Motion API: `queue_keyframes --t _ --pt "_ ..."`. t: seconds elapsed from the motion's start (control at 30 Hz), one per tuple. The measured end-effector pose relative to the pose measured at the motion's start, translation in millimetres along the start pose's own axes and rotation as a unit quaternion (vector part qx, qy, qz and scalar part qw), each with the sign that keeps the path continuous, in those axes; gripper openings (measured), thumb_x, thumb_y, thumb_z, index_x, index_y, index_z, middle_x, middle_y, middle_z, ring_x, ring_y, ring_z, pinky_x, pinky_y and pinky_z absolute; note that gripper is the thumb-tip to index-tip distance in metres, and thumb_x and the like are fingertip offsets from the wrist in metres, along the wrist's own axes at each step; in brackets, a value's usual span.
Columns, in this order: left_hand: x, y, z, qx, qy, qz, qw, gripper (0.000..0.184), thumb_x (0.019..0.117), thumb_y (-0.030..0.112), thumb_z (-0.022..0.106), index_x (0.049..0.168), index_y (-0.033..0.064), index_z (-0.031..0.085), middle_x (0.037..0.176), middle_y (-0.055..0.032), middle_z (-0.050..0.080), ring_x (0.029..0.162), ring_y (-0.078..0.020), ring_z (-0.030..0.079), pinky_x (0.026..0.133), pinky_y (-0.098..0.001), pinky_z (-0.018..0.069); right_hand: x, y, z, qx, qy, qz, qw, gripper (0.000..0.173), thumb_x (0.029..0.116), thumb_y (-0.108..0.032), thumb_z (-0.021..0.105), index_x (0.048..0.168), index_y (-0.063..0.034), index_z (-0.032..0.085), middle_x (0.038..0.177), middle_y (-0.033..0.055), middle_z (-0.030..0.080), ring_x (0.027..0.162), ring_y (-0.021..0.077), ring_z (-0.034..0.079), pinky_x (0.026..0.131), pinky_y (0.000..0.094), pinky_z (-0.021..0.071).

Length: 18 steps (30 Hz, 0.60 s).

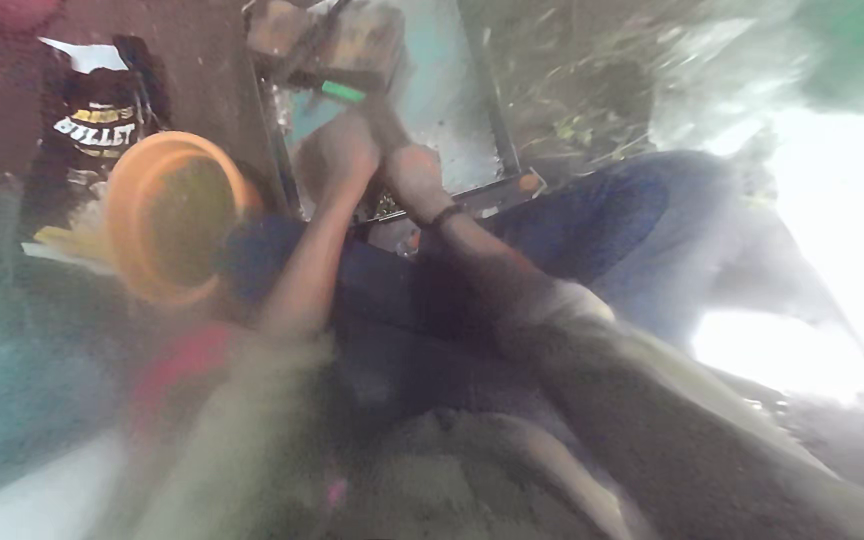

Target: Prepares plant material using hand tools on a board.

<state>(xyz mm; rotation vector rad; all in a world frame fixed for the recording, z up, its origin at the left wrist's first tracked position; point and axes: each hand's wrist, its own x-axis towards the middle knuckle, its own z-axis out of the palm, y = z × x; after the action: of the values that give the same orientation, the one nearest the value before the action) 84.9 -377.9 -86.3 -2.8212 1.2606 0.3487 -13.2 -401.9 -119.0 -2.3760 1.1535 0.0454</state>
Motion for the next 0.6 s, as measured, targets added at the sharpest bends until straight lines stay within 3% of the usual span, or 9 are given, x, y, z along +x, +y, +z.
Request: queue_keyframes --t 0.07,0.23,0.4,0.47,0.53,0.6 --pt "0 2 -2 -0.005 -0.001 0.003 1.0 0.025 0.0894 0.022 0.069 0.108 0.0058 0.073 0.118 -0.0183 0.072 0.113 -0.0379 0.069 0.092 -0.0622 0.0557 -13 2 4 -0.017 0.005 0.0 1.0 0.051 0.1031 -0.017 0.051 0.154 -0.0173 0.047 0.099 0.0215 0.073 0.088 0.0447 0.073 0.07 0.0609 0.0572" --pt "-2 4 -9 -0.024 -0.034 -0.011 0.999 0.025 0.0911 0.022 0.07 0.109 0.005 0.074 0.123 -0.0201 0.07 0.118 -0.0385 0.067 0.098 -0.0617 0.0539 -56 15 4 -0.048 -0.047 0.02 0.998 0.064 0.0989 -0.013 0.054 0.161 -0.0166 0.037 0.093 0.0224 0.073 0.086 0.0448 0.073 0.069 0.061 0.0563" --pt "3 -7 0 -0.025 -0.017 0.023 0.999 0.023 0.0882 0.023 0.074 0.106 0.0092 0.077 0.123 -0.0187 0.071 0.118 -0.0383 0.066 0.098 -0.0626 0.0535 -62 14 -10 -0.018 -0.051 0.037 0.998 0.067 0.0973 -0.018 0.056 0.161 -0.0255 0.037 0.097 0.02 0.073 0.089 0.0419 0.072 0.07 0.0598 0.0565" --pt "4 -10 4 -0.012 -0.005 0.034 0.999 0.022 0.0877 0.022 0.073 0.106 0.0113 0.078 0.123 -0.017 0.071 0.118 -0.0376 0.066 0.097 -0.0621 0.0541 -54 8 -19 -0.009 -0.037 0.034 0.999 0.058 0.0959 -0.018 0.059 0.153 -0.0205 0.048 0.097 0.0197 0.073 0.09 0.0413 0.073 0.071 0.0592 0.057" --pt "7 -13 6 -0.01 0.004 0.034 0.999 0.022 0.0876 0.02 0.072 0.108 0.0121 0.078 0.122 -0.0167 0.072 0.118 -0.039 0.067 0.096 -0.0637 0.0544 -43 1 -29 -0.001 -0.035 0.033 0.999 0.033 0.0964 -0.018 0.059 0.128 -0.0094 0.065 0.099 0.0205 0.073 0.093 0.0416 0.073 0.071 0.06 0.0572" --pt "8 -13 5 -0.021 -0.003 0.032 0.999 0.022 0.0894 0.017 0.07 0.11 0.0111 0.077 0.122 -0.0171 0.072 0.117 -0.0398 0.067 0.096 -0.065 0.0541 -29 -5 -35 0.0 -0.054 0.035 0.998 0.028 0.1001 -0.021 0.056 0.12 -0.0059 0.067 0.105 0.0208 0.072 0.099 0.041 0.072 0.075 0.06 0.0571"
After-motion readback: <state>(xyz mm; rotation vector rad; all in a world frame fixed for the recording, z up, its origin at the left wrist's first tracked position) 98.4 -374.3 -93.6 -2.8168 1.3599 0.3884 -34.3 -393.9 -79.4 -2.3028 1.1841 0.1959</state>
